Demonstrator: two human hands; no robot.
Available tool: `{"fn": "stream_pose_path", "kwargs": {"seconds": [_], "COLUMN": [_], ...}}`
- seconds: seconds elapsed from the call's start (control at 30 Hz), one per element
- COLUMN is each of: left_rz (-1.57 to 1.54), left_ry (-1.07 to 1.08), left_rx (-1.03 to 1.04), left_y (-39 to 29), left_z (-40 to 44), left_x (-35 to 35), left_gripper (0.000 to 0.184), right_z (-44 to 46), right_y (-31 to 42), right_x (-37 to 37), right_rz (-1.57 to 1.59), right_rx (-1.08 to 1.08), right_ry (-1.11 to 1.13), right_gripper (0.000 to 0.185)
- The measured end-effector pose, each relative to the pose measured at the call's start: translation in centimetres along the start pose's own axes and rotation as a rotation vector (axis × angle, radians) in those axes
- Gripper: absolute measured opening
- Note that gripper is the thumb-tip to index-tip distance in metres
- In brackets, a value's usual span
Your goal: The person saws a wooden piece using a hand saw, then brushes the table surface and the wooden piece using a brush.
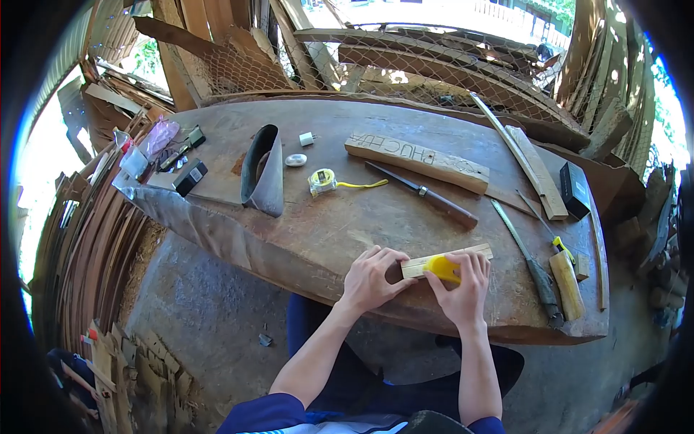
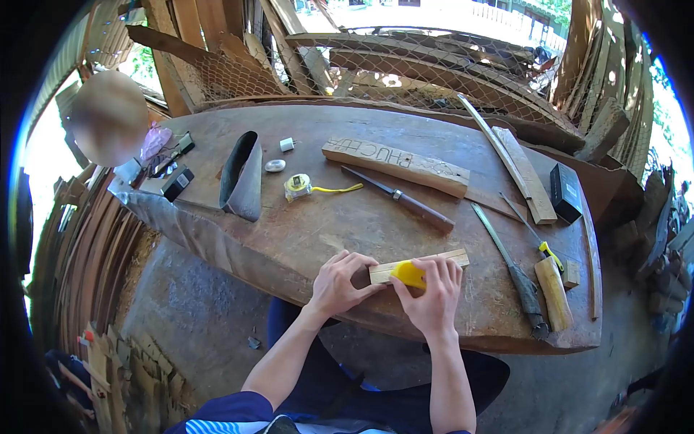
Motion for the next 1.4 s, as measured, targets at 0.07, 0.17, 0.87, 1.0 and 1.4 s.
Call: {"fn": "stream_pose_path", "kwargs": {"seconds": [0.07, 0.17, 0.87, 1.0, 1.4], "left_rz": [-0.065, -0.061, 0.118, 0.131, 0.118], "left_ry": [0.013, 0.028, -0.053, -0.046, -0.048], "left_rx": [-0.062, -0.089, -0.033, -0.023, -0.035], "left_y": [0.3, 1.0, 1.2, 1.7, 1.1], "left_z": [0.1, 0.0, -0.1, -0.1, 0.0], "left_x": [0.0, 0.3, 0.5, 1.3, 0.9], "left_gripper": [0.037, 0.034, 0.03, 0.029, 0.03], "right_z": [-0.7, -0.1, 4.5, 3.5, 4.8], "right_y": [-1.8, -2.4, -3.9, 3.3, -1.1], "right_x": [-0.6, -2.7, -0.5, 2.9, 2.0], "right_rz": [0.092, -0.002, -0.167, -0.046, -0.079], "right_rx": [0.042, 0.03, 0.014, -0.125, -0.034], "right_ry": [-0.033, -0.089, 0.101, 0.095, 0.022], "right_gripper": [0.042, 0.043, 0.034, 0.034, 0.031]}}
Point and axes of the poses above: each hand's wrist, its own z-axis towards the middle knuckle, its own x-axis out of the palm, y = z × x, the point moved 7 cm from there along z, towards the middle knuckle, and after that the axes turned 3 degrees about y, right-handed, at the moved point
